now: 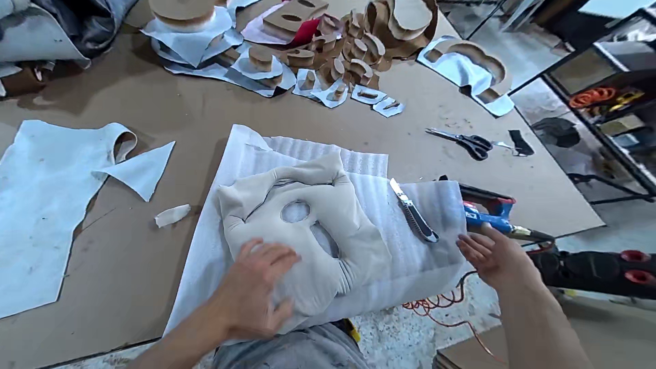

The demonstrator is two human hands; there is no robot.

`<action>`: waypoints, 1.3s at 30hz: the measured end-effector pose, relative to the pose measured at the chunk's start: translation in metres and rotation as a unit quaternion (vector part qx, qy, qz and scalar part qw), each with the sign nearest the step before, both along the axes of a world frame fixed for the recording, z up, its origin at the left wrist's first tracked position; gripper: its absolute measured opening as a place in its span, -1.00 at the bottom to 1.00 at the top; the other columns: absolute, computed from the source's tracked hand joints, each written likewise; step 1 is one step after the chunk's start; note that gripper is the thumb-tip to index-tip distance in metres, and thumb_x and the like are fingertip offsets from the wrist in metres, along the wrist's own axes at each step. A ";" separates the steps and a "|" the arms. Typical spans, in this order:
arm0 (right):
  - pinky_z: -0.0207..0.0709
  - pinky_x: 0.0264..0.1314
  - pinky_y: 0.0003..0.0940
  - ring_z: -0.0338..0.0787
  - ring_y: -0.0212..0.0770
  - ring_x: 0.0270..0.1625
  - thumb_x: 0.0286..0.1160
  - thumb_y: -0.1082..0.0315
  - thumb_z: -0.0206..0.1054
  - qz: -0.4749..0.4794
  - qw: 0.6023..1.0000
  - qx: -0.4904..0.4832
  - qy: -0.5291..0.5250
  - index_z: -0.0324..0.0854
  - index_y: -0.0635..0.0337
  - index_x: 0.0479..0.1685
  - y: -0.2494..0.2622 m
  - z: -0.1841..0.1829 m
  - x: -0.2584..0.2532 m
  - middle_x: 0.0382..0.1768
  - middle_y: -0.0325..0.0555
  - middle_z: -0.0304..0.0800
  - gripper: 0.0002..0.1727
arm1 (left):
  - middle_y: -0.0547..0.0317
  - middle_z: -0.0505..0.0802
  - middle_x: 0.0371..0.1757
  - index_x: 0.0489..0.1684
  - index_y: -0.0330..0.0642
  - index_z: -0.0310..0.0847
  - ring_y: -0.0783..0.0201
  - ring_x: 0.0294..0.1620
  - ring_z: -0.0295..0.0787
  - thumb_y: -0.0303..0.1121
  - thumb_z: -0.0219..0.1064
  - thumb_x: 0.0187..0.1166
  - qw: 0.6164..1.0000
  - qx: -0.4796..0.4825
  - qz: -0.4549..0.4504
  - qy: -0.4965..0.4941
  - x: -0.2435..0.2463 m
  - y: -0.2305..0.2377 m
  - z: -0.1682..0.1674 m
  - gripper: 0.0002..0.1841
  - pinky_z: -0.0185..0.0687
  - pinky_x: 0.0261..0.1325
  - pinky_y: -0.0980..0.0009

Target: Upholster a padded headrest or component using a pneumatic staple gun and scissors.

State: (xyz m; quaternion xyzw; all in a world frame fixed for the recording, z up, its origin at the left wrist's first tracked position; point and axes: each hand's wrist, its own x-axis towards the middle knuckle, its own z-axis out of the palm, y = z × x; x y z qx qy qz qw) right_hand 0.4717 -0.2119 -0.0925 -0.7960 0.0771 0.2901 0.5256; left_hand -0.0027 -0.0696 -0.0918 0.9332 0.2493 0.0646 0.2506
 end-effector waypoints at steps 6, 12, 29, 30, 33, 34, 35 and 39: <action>0.50 -0.06 -0.32 0.60 -0.22 -0.06 0.64 -0.33 0.09 -0.044 0.991 -0.126 0.016 0.23 0.13 0.61 0.038 -0.015 0.031 0.19 0.03 0.54 -0.19 | 0.14 0.59 0.69 0.59 -0.05 0.58 0.08 0.78 0.35 0.16 -0.14 0.76 0.992 0.124 0.031 -0.005 0.035 0.020 -0.066 -0.33 0.11 0.76 -0.23; 0.43 -0.27 -0.37 0.46 -0.31 -0.28 0.42 -0.45 0.21 -0.068 0.986 -0.146 0.038 0.36 0.01 0.35 0.057 -0.027 0.047 -0.11 -0.16 0.45 -0.21 | 0.21 0.74 0.54 0.39 -0.05 0.75 0.10 0.70 0.48 -0.02 -0.09 0.79 0.983 0.159 0.016 -0.095 0.029 0.021 -0.089 -0.46 0.06 0.79 -0.24; 0.70 0.08 -0.29 0.77 -0.22 0.12 0.69 -0.03 0.17 -0.116 0.982 0.147 -0.031 0.39 -0.06 0.45 0.047 -0.012 0.095 0.20 -0.14 0.68 -0.54 | 0.17 0.83 0.35 0.19 -0.08 0.83 0.15 0.58 0.61 -0.03 0.14 0.69 0.988 0.082 0.008 -0.128 0.011 0.038 -0.064 -0.56 0.38 0.72 0.02; 0.70 0.13 -0.26 0.77 -0.21 0.17 0.72 -0.01 0.15 -0.118 0.975 0.181 -0.051 0.36 -0.07 0.49 0.040 -0.006 0.094 0.23 -0.13 0.67 -0.54 | 0.17 0.83 0.36 0.19 -0.07 0.83 0.14 0.58 0.61 -0.04 0.15 0.68 0.989 0.088 -0.010 -0.120 0.006 0.043 -0.063 -0.57 0.41 0.69 0.03; 0.71 0.27 -0.11 0.77 -0.15 0.26 0.79 0.06 0.08 -0.079 0.941 0.315 -0.095 0.36 -0.07 0.43 0.014 0.012 0.081 0.23 -0.15 0.68 -0.63 | 0.21 0.78 0.45 0.30 0.00 0.79 0.17 0.64 0.53 0.00 0.16 0.65 0.986 0.116 -0.070 -0.097 -0.005 0.057 -0.062 -0.54 0.36 0.72 0.05; 0.68 0.36 -0.03 0.76 -0.10 0.32 0.81 0.12 0.05 -0.052 0.923 0.367 -0.106 0.42 -0.01 0.39 0.007 0.021 0.062 0.26 -0.11 0.70 -0.67 | 0.22 0.76 0.48 0.34 0.01 0.77 0.17 0.66 0.51 0.03 0.16 0.64 0.984 0.123 -0.081 -0.096 -0.007 0.059 -0.064 -0.52 0.32 0.74 0.03; 0.67 0.39 -0.02 0.77 -0.08 0.34 0.82 0.15 0.00 -0.024 0.906 0.406 -0.121 0.46 0.04 0.35 0.001 0.027 0.039 0.26 -0.06 0.74 -0.68 | 0.23 0.74 0.52 0.38 0.03 0.74 0.18 0.68 0.48 0.06 0.15 0.64 0.983 0.131 -0.087 -0.096 -0.007 0.061 -0.066 -0.50 0.28 0.76 0.02; 0.70 0.29 -0.33 0.80 -0.38 0.18 0.71 0.15 0.03 0.074 0.906 0.349 -0.228 0.52 -0.06 0.27 -0.010 0.039 -0.110 0.11 -0.34 0.80 -0.70 | 0.36 0.72 0.56 0.39 0.14 0.76 0.17 0.72 0.43 0.00 0.06 0.66 0.980 0.145 -0.091 -0.105 -0.005 0.059 -0.075 -0.52 0.17 0.76 -0.12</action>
